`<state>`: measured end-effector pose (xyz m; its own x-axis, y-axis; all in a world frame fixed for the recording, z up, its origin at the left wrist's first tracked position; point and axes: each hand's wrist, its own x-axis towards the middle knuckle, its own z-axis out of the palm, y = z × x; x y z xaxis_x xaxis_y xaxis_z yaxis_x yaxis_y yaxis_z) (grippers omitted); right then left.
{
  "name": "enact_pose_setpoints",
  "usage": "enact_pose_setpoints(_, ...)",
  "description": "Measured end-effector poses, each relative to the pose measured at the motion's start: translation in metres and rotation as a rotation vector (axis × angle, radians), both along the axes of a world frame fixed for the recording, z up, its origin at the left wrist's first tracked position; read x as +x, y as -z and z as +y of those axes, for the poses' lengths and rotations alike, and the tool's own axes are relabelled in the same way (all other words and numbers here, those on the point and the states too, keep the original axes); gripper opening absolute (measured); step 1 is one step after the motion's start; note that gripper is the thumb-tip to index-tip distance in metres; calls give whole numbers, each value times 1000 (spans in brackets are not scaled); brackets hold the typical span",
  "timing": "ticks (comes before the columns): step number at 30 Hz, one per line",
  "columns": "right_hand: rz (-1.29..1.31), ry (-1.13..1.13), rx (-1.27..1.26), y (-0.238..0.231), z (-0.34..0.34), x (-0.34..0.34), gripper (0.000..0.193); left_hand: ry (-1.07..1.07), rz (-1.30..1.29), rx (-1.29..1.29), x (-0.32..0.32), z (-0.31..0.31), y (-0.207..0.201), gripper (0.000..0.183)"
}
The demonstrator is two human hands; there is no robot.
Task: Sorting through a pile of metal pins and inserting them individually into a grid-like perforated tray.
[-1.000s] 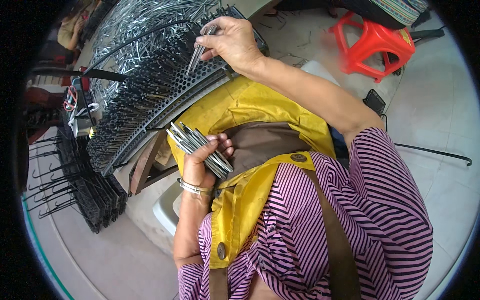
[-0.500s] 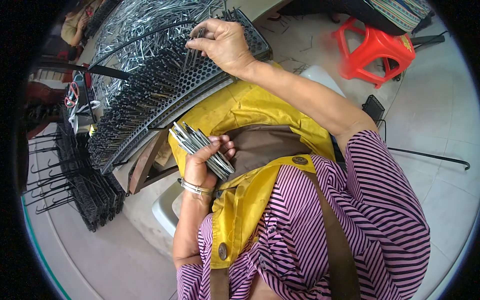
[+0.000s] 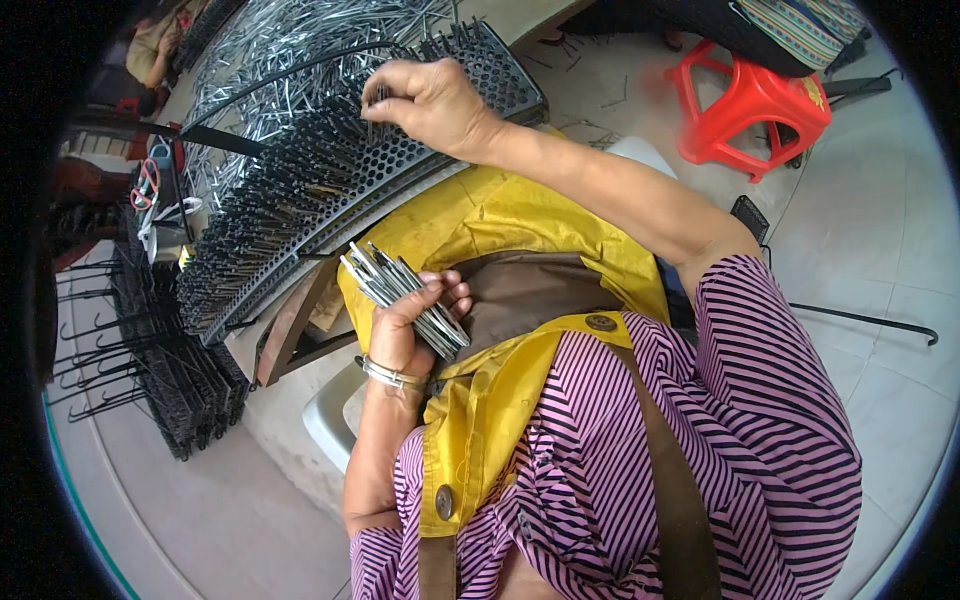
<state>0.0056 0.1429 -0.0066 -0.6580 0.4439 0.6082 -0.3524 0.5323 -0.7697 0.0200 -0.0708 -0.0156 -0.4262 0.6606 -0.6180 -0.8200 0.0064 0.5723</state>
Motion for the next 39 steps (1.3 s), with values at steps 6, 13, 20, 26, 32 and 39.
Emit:
enact_pose_setpoints(6, -42, -8, 231, 2, -3, -2, 9, -7, 0, -3, -1, -1, 1, 9)
enact_pose_setpoints(13, -204, 113, 551, -30, -17, -20, 8, -3, 10, -4, 0, 1, 1, 10)
enact_pose_setpoints(20, -265, 129, 597, -35, -16, -26, 9, -5, 7, 9, -1, 0, 1, 10)
enact_pose_setpoints(26, -232, 144, 635, -30, -14, -26, 11, -9, 9, 10, -1, 0, 1, 10)
enact_pose_setpoints(32, -22, 169, 809, -16, -4, -23, 14, 12, 22, 59, 0, -1, 1, 11)
enact_pose_setpoints(39, -191, 264, 935, -17, -6, -16, 16, 91, 35, 183, 2, -2, 1, 16)
